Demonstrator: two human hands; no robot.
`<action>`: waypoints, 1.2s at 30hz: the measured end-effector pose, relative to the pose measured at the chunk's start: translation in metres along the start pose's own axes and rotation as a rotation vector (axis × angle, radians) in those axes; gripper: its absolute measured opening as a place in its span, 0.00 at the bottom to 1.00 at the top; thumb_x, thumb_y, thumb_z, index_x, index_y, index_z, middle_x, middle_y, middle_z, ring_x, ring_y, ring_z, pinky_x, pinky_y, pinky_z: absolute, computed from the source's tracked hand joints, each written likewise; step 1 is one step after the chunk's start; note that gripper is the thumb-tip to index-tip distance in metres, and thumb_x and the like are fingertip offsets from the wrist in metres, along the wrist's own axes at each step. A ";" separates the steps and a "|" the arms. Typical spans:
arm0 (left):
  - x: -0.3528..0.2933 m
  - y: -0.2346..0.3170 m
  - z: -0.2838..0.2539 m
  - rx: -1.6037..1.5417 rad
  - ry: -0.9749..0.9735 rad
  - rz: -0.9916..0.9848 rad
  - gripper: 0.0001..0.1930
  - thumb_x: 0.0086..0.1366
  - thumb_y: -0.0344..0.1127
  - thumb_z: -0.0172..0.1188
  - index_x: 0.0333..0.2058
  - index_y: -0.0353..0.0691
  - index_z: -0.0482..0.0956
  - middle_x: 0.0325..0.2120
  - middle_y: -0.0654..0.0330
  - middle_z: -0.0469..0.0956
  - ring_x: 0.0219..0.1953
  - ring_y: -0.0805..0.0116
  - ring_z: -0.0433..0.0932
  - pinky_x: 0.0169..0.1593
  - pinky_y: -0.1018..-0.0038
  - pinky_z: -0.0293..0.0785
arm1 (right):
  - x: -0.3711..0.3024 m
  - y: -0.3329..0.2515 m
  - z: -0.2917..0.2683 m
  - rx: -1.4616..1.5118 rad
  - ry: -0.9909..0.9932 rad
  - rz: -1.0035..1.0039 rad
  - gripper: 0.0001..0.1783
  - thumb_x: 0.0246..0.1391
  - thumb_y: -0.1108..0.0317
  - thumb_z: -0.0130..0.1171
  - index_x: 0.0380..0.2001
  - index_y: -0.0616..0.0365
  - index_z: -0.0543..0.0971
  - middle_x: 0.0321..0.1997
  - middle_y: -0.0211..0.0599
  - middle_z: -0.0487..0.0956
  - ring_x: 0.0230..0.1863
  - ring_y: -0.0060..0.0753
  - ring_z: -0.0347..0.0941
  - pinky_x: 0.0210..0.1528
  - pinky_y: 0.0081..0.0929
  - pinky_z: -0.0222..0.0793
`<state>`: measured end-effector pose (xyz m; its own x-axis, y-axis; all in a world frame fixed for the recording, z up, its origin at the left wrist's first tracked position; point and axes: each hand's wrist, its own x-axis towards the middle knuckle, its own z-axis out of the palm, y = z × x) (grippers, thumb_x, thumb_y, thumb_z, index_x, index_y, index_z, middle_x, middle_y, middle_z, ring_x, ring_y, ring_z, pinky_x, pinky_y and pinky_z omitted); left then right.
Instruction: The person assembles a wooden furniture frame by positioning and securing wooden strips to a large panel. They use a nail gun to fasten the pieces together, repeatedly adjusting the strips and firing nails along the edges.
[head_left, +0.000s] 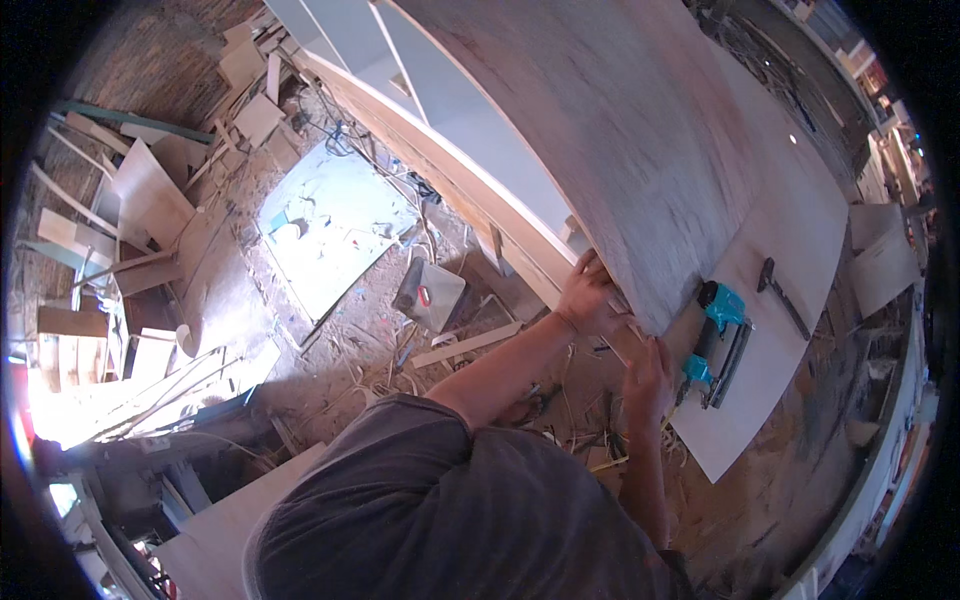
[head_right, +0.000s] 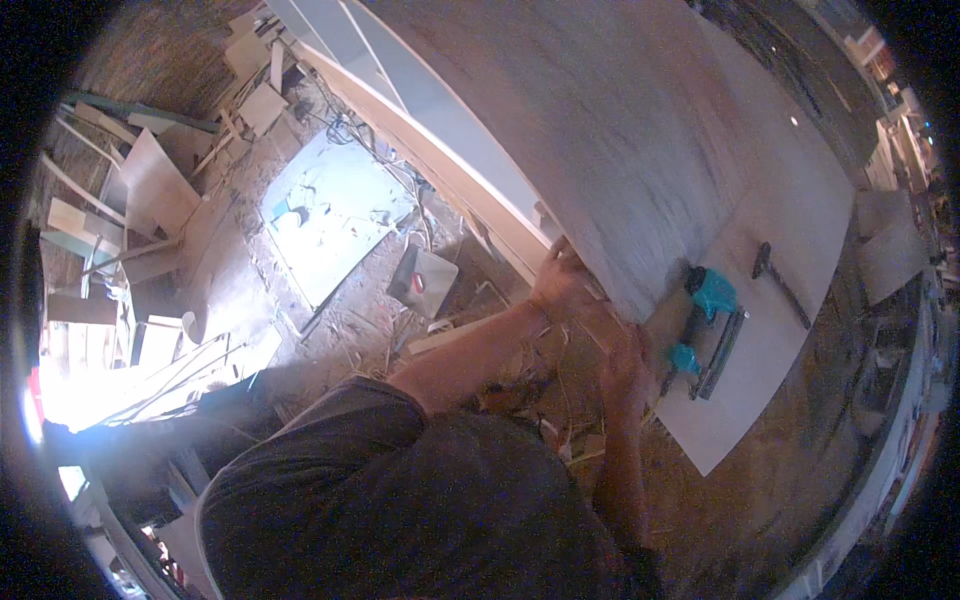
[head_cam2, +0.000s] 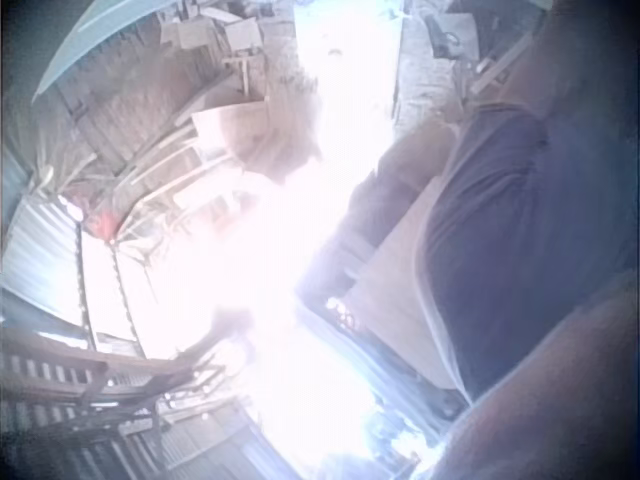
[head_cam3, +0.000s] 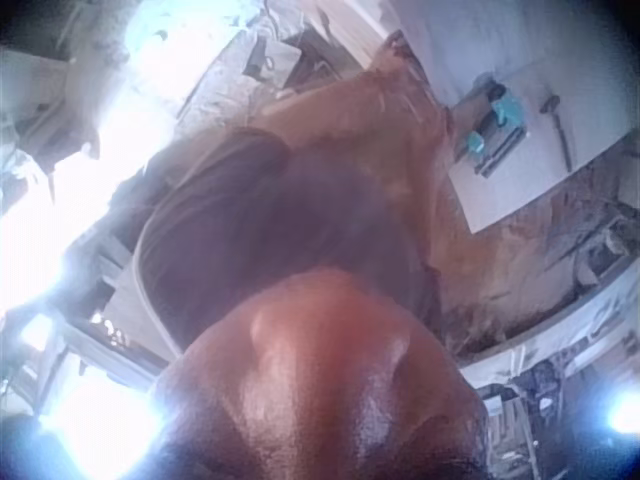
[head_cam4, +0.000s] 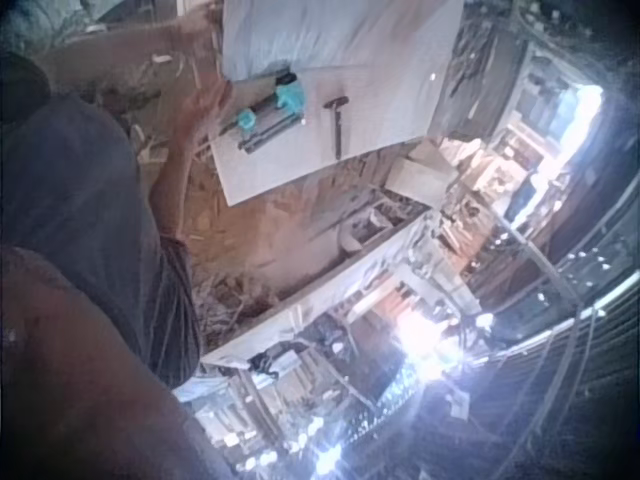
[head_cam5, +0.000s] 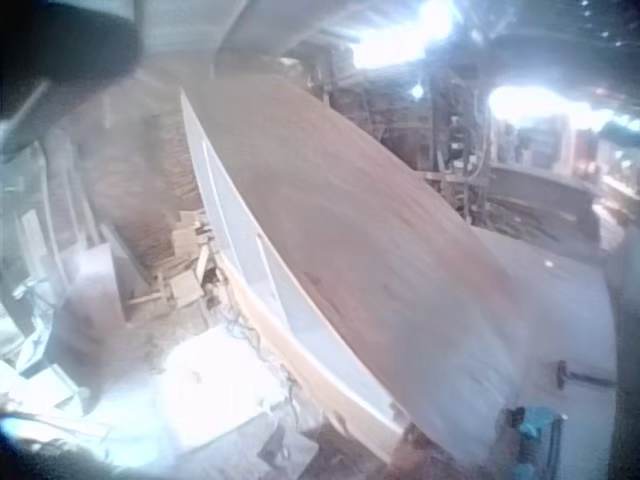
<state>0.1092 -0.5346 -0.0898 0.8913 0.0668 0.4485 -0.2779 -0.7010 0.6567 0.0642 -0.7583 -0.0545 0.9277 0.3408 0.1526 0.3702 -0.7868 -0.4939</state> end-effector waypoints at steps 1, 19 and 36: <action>0.001 0.007 -0.005 0.062 0.006 0.033 0.33 0.39 0.52 0.75 0.49 0.52 0.84 0.53 0.60 0.80 0.65 0.58 0.66 0.73 0.53 0.47 | 0.000 0.000 0.000 0.006 -0.004 0.002 0.29 0.52 0.73 0.65 0.59 0.60 0.74 0.62 0.52 0.73 0.62 0.54 0.70 0.62 0.43 0.68; 0.006 0.005 -0.011 0.103 -0.096 -0.001 0.35 0.42 0.51 0.75 0.52 0.50 0.82 0.56 0.59 0.77 0.68 0.56 0.62 0.74 0.52 0.45 | 0.005 0.008 0.009 -0.014 0.031 -0.068 0.28 0.53 0.71 0.63 0.58 0.66 0.73 0.58 0.59 0.73 0.60 0.61 0.70 0.61 0.48 0.68; -0.001 -0.022 0.032 -0.567 0.119 -0.223 0.26 0.43 0.53 0.74 0.41 0.49 0.87 0.53 0.52 0.77 0.64 0.51 0.66 0.69 0.53 0.55 | 0.041 -0.009 -0.004 0.096 -0.039 -0.044 0.22 0.54 0.67 0.62 0.53 0.60 0.76 0.55 0.50 0.76 0.57 0.56 0.72 0.57 0.46 0.70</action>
<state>0.1261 -0.5423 -0.1236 0.9131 0.2696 0.3059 -0.2653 -0.1768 0.9478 0.0990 -0.7397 -0.0401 0.9073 0.3952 0.1436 0.4026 -0.7180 -0.5678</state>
